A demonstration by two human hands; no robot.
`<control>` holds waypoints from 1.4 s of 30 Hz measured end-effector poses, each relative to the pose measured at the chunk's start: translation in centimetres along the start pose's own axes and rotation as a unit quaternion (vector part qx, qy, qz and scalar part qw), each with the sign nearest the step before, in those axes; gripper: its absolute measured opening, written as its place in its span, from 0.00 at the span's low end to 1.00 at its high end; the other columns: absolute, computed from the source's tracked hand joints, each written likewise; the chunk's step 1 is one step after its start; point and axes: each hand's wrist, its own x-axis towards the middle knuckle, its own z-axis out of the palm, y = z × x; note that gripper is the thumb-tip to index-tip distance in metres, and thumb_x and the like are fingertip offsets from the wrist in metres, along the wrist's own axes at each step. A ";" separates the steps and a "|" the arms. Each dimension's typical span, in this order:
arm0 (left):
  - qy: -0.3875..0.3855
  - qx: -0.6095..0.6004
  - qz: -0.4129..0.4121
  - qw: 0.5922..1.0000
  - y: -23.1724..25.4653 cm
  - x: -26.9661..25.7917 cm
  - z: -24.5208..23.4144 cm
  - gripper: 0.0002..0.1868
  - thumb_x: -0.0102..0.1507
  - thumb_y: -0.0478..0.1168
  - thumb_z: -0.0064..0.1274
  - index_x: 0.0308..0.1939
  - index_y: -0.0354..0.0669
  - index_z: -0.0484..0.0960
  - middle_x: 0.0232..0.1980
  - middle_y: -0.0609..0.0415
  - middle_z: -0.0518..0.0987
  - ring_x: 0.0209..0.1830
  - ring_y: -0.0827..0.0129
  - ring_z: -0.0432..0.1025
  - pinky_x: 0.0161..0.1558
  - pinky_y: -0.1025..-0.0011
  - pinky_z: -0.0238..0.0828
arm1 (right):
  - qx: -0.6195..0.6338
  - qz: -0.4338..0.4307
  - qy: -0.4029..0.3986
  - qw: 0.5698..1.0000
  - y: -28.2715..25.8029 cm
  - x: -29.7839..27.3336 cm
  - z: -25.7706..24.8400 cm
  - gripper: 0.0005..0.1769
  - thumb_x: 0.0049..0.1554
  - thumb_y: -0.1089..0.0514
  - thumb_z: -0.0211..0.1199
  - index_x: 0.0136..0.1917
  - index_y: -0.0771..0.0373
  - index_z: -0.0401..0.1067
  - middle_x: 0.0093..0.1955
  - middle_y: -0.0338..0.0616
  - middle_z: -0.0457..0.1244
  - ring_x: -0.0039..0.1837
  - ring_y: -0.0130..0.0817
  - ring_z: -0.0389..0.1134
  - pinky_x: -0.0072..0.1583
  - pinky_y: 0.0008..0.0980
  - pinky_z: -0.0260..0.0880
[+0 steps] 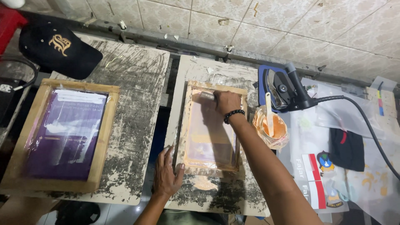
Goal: The person uses a squeegee to spread orange ink across a screen printing frame placed over a white fabric. They repeatedly pull the ink across the screen to ensure even coverage, occasionally lifting the squeegee to check the application.
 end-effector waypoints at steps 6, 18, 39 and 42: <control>0.007 -0.008 0.005 1.000 0.1 -0.1 0.0 0.38 0.67 0.58 0.42 0.75 0.41 0.63 0.71 0.42 0.63 0.69 0.46 0.64 0.64 0.51 0.66 | 0.018 -0.077 -0.016 0.997 -2.2 -5.8 0.1 0.13 0.60 0.68 0.54 0.53 0.55 0.74 0.30 0.38 0.64 0.30 0.29 0.64 0.30 0.23 0.67; -0.029 0.022 -0.043 0.998 -0.7 -0.5 0.5 0.40 0.64 0.55 0.42 0.78 0.45 0.57 0.74 0.42 0.60 0.66 0.49 0.66 0.57 0.49 0.74 | 0.026 -0.140 -0.042 0.989 -2.2 -14.0 -0.9 0.06 0.59 0.62 0.60 0.50 0.56 0.73 0.31 0.38 0.66 0.31 0.30 0.66 0.32 0.26 0.71; 0.033 0.002 0.057 0.998 -1.0 -0.4 0.8 0.36 0.67 0.55 0.42 0.75 0.39 0.62 0.69 0.38 0.65 0.67 0.44 0.65 0.63 0.48 0.62 | 0.003 -0.005 -0.046 0.999 -0.3 -7.7 -0.3 0.13 0.64 0.61 0.48 0.53 0.50 0.73 0.30 0.39 0.63 0.33 0.32 0.64 0.34 0.30 0.67; 0.021 -0.003 0.048 0.999 -1.2 -0.5 0.7 0.35 0.68 0.54 0.42 0.75 0.40 0.61 0.69 0.38 0.65 0.66 0.43 0.65 0.62 0.46 0.64 | 0.021 -0.013 -0.026 0.999 -1.5 -11.5 0.1 0.12 0.59 0.68 0.53 0.50 0.54 0.73 0.28 0.37 0.63 0.27 0.29 0.61 0.26 0.25 0.64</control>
